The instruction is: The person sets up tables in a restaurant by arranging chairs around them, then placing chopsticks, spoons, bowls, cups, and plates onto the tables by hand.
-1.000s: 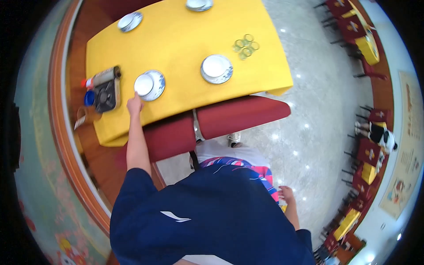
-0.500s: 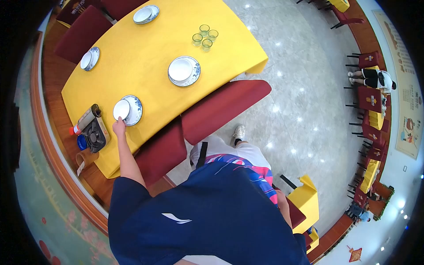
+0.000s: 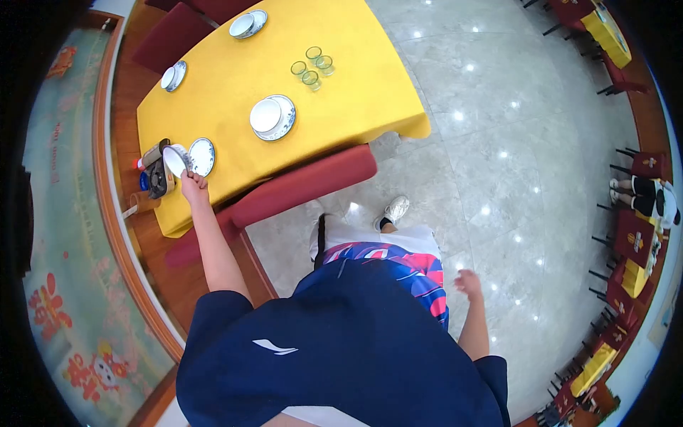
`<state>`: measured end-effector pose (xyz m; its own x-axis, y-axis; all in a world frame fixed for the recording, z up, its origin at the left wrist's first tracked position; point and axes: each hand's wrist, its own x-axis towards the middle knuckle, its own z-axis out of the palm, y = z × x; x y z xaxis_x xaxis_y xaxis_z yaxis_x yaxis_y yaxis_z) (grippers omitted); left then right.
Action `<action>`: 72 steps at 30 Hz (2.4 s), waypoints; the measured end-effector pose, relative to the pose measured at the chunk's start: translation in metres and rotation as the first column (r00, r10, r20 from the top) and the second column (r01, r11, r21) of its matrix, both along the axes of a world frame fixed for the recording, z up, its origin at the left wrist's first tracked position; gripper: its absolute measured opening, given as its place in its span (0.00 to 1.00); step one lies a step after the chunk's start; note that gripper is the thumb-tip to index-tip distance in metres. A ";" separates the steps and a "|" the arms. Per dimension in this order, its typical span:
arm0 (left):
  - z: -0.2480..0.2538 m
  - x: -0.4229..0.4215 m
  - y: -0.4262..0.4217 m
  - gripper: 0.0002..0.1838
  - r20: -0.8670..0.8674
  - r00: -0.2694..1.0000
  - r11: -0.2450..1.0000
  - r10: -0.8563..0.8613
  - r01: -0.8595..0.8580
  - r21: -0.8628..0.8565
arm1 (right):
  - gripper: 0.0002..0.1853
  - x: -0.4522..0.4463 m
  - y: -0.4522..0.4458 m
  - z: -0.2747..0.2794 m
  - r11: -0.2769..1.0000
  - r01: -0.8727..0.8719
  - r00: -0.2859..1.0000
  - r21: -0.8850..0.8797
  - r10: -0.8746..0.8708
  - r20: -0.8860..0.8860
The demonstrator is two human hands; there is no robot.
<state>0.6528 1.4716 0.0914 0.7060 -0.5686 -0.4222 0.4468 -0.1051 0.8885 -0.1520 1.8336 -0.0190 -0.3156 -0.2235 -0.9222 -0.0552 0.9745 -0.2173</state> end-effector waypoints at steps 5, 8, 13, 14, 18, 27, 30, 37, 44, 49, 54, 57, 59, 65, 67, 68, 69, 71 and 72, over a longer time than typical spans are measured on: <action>0.017 -0.114 -0.011 0.15 0.055 0.998 0.986 -0.027 0.017 0.163 | 0.15 -0.109 -0.144 0.006 0.954 0.047 0.998 -0.296 -0.059 -0.033; 0.009 -0.183 -0.039 0.14 -0.040 0.999 0.990 -0.027 0.032 0.135 | 0.14 -0.133 -0.204 -0.007 0.885 0.084 0.996 -0.459 -0.091 0.006; -0.010 -0.317 -0.131 0.18 0.120 0.992 0.989 0.028 -0.045 0.139 | 0.17 -0.138 -0.241 -0.062 0.929 -0.226 0.969 -0.293 0.244 0.027; -0.020 -0.339 -0.156 0.21 0.195 0.980 0.986 0.048 -0.078 0.149 | 0.20 -0.152 -0.233 -0.094 0.922 -0.234 0.947 -0.308 0.288 0.144; -0.057 -0.395 -0.294 0.25 0.476 0.878 0.965 0.042 -0.160 0.209 | 0.24 -0.147 -0.248 -0.073 0.867 -0.221 0.936 -0.446 0.317 0.152; -0.156 -0.446 -0.437 0.28 0.432 0.868 0.774 0.244 -0.443 0.452 | 0.17 -0.316 -0.350 -0.042 0.850 -0.476 0.879 -0.226 0.462 -0.116; -0.154 -0.453 -0.444 0.28 0.387 0.870 0.712 0.307 -0.479 0.513 | 0.16 -0.324 -0.412 -0.001 0.847 -0.483 0.875 -0.223 0.456 -0.166; -0.194 -0.439 -0.465 0.28 0.405 0.808 0.526 0.428 -0.587 0.615 | 0.13 -0.269 -0.673 0.058 0.621 -0.717 0.691 -0.317 0.690 -0.214; -0.162 -0.466 -0.472 0.25 -0.138 0.731 0.714 0.668 -0.577 0.397 | 0.13 -0.293 -0.878 0.006 0.243 -0.910 0.353 -0.336 0.879 -0.321; -0.160 -0.487 -0.483 0.19 -0.183 0.777 0.798 0.602 -0.579 0.165 | 0.12 -0.291 -1.020 0.006 0.346 -0.894 0.416 -0.286 0.878 -0.237; -0.163 -0.481 -0.501 0.17 -0.231 0.683 0.718 0.693 -0.683 0.136 | 0.12 -0.271 -1.162 0.000 0.490 -0.842 0.531 -0.226 0.827 -0.185; -0.169 -0.456 -0.512 0.18 -0.184 0.679 0.702 0.711 -0.700 0.128 | 0.12 -0.212 -1.206 0.007 0.410 -0.883 0.459 -0.227 0.855 -0.243; -0.169 -0.430 -0.523 0.18 -0.182 0.653 0.674 0.735 -0.733 0.091 | 0.12 -0.167 -1.226 0.017 0.402 -0.887 0.450 -0.228 0.864 -0.227; -0.129 -0.406 -0.539 0.22 -0.294 0.683 0.739 0.668 -0.654 0.160 | 0.14 0.006 -1.210 0.048 0.127 -0.976 0.127 -0.176 0.992 0.008; -0.068 -0.396 -0.515 0.23 -0.177 0.683 0.705 0.708 -0.673 0.224 | 0.15 0.052 -1.220 0.062 0.061 -0.989 0.048 -0.135 0.994 0.100; -0.056 -0.392 -0.495 0.24 -0.034 0.706 0.685 0.707 -0.673 0.280 | 0.15 0.071 -1.224 0.064 0.055 -0.982 0.042 -0.183 0.996 0.074; -0.069 -0.380 -0.458 0.27 0.176 0.508 0.487 0.843 -0.861 0.149 | 0.16 0.087 -1.224 0.066 0.055 -0.972 0.044 -0.229 0.998 0.050; -0.036 -0.338 -0.366 0.26 0.467 0.239 0.134 0.851 -0.960 0.247 | 0.16 0.113 -1.231 0.076 0.042 -0.967 0.034 -0.251 0.999 0.034; -0.043 -0.320 -0.324 0.26 0.456 0.166 0.093 0.875 -0.980 0.178 | 0.16 0.123 -1.234 0.079 0.031 -0.968 0.024 -0.250 0.999 0.032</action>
